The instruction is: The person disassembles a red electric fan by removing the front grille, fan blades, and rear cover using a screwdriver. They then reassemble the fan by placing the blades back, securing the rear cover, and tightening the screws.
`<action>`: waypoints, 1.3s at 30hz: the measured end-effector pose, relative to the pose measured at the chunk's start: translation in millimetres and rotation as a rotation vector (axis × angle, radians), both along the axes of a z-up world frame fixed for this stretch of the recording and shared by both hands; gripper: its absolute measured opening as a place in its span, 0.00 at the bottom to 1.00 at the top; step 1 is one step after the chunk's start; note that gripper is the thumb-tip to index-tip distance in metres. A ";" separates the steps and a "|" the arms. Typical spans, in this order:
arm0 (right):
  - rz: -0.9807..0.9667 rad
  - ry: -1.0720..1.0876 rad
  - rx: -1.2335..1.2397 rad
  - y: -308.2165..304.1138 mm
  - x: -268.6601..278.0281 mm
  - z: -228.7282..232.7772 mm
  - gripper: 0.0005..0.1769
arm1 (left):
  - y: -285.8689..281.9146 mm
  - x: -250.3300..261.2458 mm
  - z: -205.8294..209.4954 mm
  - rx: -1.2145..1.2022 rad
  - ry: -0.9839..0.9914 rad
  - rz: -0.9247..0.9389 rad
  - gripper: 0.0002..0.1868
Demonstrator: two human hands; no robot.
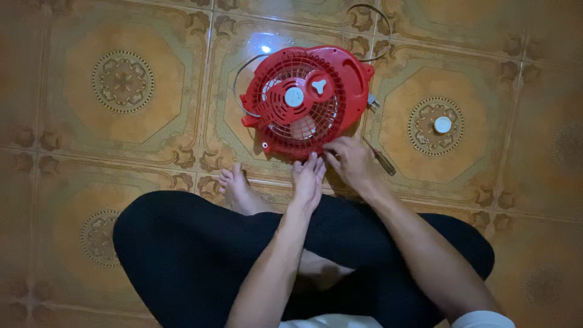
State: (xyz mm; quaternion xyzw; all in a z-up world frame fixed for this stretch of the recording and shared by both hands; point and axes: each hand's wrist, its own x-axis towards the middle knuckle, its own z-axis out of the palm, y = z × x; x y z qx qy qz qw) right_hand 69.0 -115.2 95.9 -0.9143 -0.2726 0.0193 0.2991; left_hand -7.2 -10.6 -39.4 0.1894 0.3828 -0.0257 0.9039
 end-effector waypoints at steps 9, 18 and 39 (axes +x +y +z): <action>-0.015 -0.046 0.036 1.6 -4.1 -1.8 0.09 | -6.2 -5.3 -1.8 0.012 -0.054 0.005 0.15; -0.074 0.065 0.024 -6.4 1.0 14.0 0.10 | 0.3 0.7 31.0 -0.004 -0.085 0.020 0.17; -0.340 0.288 -0.226 -86.9 21.7 17.3 0.14 | 6.3 6.9 41.2 0.103 -0.012 0.106 0.32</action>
